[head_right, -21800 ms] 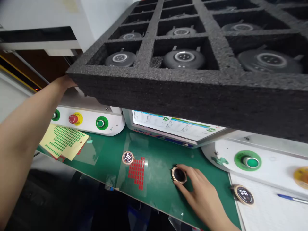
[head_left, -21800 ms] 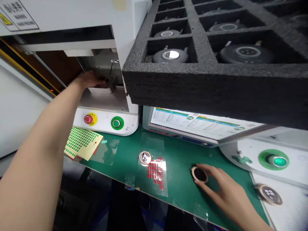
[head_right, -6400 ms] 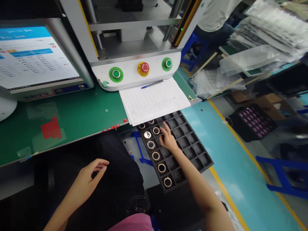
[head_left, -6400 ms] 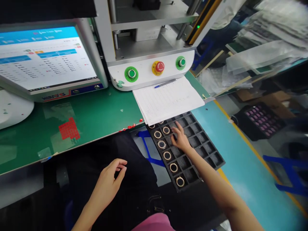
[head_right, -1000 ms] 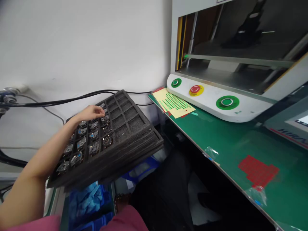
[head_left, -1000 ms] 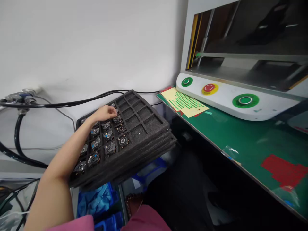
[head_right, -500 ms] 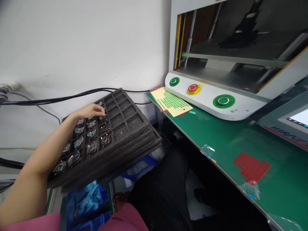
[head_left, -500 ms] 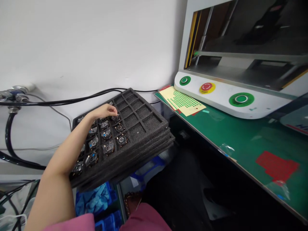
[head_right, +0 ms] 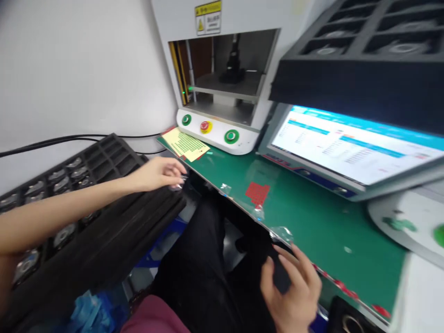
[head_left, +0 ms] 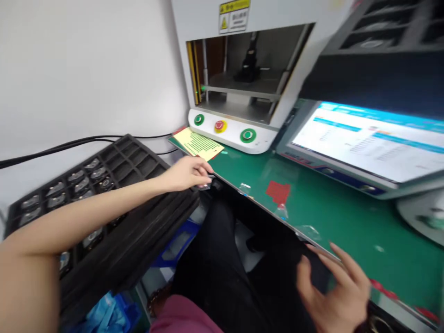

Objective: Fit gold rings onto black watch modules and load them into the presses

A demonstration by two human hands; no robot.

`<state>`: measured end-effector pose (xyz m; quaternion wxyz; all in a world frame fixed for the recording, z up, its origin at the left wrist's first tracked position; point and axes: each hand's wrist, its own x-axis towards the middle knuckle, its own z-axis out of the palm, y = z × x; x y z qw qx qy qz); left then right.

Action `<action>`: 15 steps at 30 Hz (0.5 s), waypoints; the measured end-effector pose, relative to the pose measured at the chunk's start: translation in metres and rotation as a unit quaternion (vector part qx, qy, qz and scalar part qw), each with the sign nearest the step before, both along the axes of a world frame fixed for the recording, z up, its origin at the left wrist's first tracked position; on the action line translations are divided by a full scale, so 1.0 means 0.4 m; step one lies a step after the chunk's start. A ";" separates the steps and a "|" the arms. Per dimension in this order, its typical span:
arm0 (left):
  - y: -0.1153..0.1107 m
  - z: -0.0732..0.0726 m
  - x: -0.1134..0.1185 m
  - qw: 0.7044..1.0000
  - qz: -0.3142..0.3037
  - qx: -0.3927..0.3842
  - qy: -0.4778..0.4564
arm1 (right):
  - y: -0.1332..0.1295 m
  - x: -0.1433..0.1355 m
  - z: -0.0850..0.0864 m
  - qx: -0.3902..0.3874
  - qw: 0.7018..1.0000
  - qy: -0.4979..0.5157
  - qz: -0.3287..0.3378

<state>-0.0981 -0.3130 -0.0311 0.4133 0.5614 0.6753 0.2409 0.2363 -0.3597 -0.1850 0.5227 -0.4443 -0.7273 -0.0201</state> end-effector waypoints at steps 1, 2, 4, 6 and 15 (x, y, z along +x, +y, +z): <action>0.048 -0.038 0.044 1.000 -0.023 -0.009 0.005 | -0.007 0.002 0.007 0.019 1.000 -0.016 0.001; 0.093 -0.077 0.080 0.999 -0.038 -0.015 0.014 | -0.015 0.007 0.015 0.027 0.999 -0.028 0.000; 0.168 -0.148 0.126 0.997 -0.060 -0.029 0.043 | -0.036 0.026 0.028 0.029 0.999 -0.042 -0.017; 0.220 -0.204 0.144 0.993 -0.078 -0.040 0.083 | -0.058 0.062 0.029 0.019 0.998 -0.051 -0.043; 0.276 -0.292 0.134 0.969 -0.119 -0.021 0.214 | -0.130 0.170 -0.054 -0.099 0.975 -0.072 -0.185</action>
